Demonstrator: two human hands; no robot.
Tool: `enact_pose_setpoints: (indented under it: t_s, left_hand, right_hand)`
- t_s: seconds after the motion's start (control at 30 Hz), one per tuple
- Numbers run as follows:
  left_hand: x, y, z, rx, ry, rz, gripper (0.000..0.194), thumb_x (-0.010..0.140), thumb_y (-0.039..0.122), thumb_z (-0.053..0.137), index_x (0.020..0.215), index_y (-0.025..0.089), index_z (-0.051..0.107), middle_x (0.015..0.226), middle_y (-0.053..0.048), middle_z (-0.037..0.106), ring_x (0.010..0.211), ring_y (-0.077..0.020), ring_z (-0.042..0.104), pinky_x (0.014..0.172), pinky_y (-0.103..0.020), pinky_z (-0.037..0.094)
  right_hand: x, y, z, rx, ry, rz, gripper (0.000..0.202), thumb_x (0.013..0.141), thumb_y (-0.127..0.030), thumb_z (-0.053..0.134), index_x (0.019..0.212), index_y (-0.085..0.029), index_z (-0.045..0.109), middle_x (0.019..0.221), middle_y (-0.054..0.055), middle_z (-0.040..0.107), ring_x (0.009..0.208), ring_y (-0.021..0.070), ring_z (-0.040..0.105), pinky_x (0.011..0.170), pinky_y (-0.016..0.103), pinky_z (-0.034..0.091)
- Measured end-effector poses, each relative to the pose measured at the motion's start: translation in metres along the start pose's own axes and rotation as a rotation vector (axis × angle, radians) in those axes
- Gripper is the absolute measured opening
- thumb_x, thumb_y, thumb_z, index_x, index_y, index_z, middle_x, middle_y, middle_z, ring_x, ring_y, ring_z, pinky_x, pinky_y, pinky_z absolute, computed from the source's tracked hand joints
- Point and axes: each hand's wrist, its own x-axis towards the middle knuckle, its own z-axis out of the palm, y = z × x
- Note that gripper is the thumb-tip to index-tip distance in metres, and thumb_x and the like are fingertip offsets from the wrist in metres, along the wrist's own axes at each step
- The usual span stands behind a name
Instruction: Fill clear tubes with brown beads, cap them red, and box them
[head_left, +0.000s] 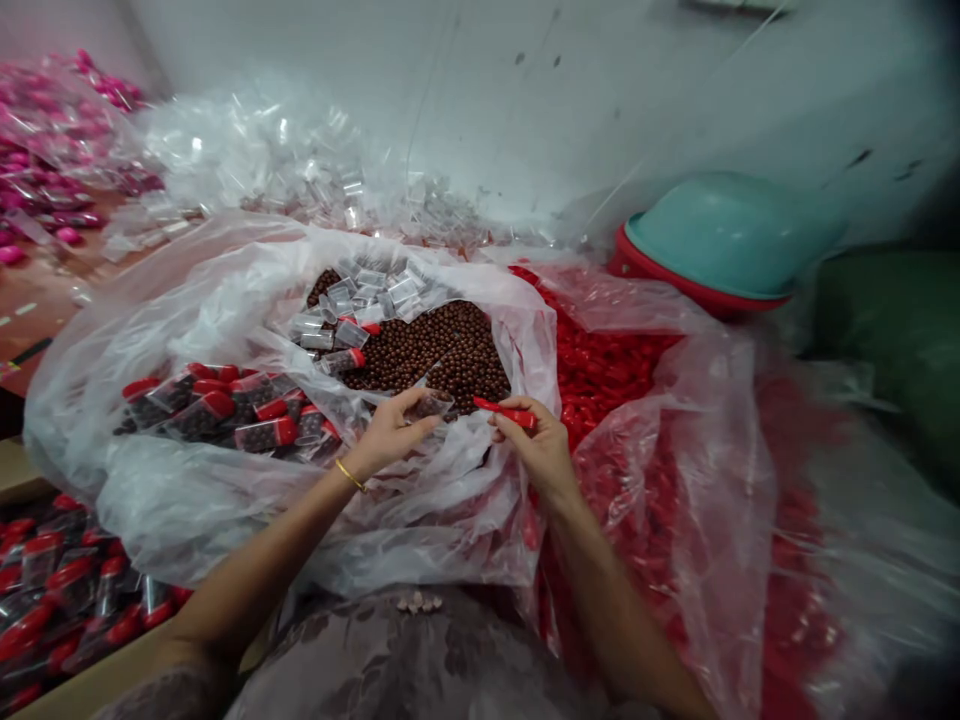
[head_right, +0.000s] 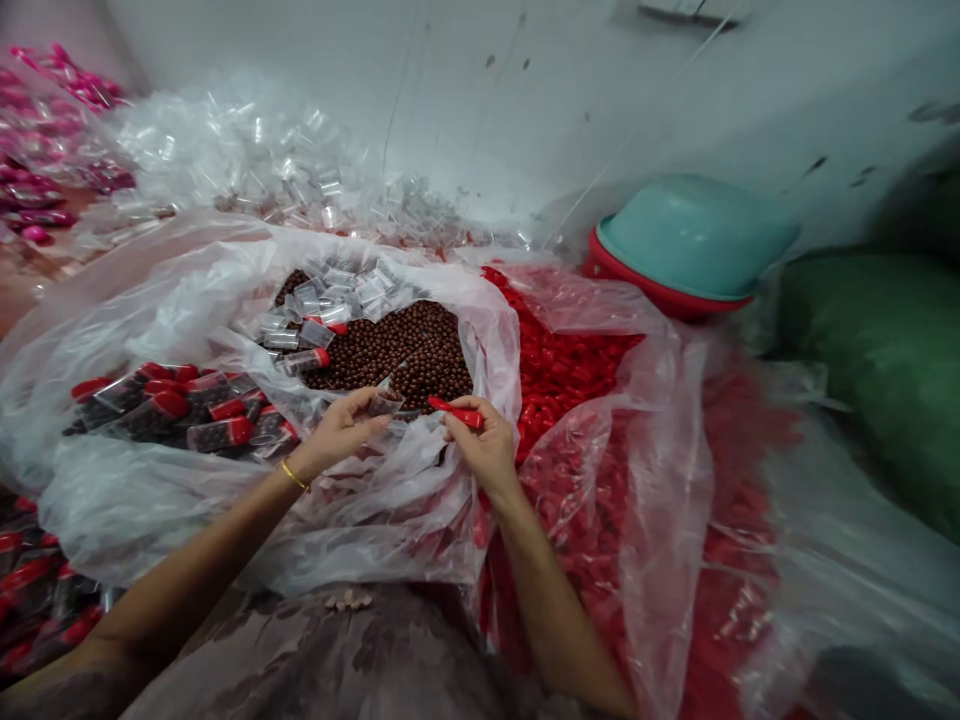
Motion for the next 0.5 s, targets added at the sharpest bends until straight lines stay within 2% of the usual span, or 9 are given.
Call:
enact_pose_setpoints:
  t_s: [0.1, 0.23, 0.37, 0.5]
  left_hand:
    - [-0.009, 0.0, 0.011, -0.099, -0.089, -0.055, 0.04, 0.075, 0.034, 0.063, 0.107, 0.01, 0.059, 0.1, -0.009, 0.064, 0.087, -0.0176, 0.058, 0.078, -0.028, 0.046]
    - [-0.015, 0.001, 0.022, -0.15, -0.148, -0.03, 0.039, 0.076, 0.036, 0.063, 0.106, 0.01, 0.059, 0.102, -0.009, 0.064, 0.091, -0.0178, 0.058, 0.081, -0.028, 0.046]
    - [-0.019, 0.007, 0.019, -0.154, -0.171, -0.014, 0.038, 0.078, 0.039, 0.061, 0.104, 0.011, 0.059, 0.1, -0.008, 0.063, 0.09, -0.0173, 0.057, 0.08, -0.027, 0.045]
    - [-0.022, 0.009, 0.016, -0.141, -0.144, -0.027, 0.037, 0.079, 0.036, 0.061, 0.107, 0.013, 0.058, 0.104, -0.008, 0.063, 0.094, -0.0183, 0.057, 0.082, -0.028, 0.045]
  right_hand:
    - [-0.008, -0.003, 0.002, 0.338, -0.052, 0.097, 0.025, 0.07, -0.035, 0.065, 0.087, -0.02, 0.054, 0.07, -0.001, 0.065, 0.052, 0.0111, 0.057, 0.056, 0.026, 0.047]
    - [-0.014, -0.01, 0.007, 0.43, -0.112, 0.082, 0.022, 0.07, -0.032, 0.065, 0.085, -0.02, 0.054, 0.068, -0.002, 0.065, 0.057, 0.0106, 0.059, 0.06, 0.025, 0.047]
    - [-0.016, -0.015, 0.008, 0.186, -0.124, -0.006, 0.02, 0.076, -0.034, 0.06, 0.088, -0.02, 0.054, 0.076, 0.0, 0.065, 0.063, 0.0118, 0.059, 0.061, 0.025, 0.047]
    - [-0.017, -0.018, 0.002, -0.279, -0.137, -0.105, 0.024, 0.081, -0.031, 0.051, 0.102, -0.02, 0.051, 0.089, 0.004, 0.064, 0.068, 0.0144, 0.06, 0.061, 0.026, 0.046]
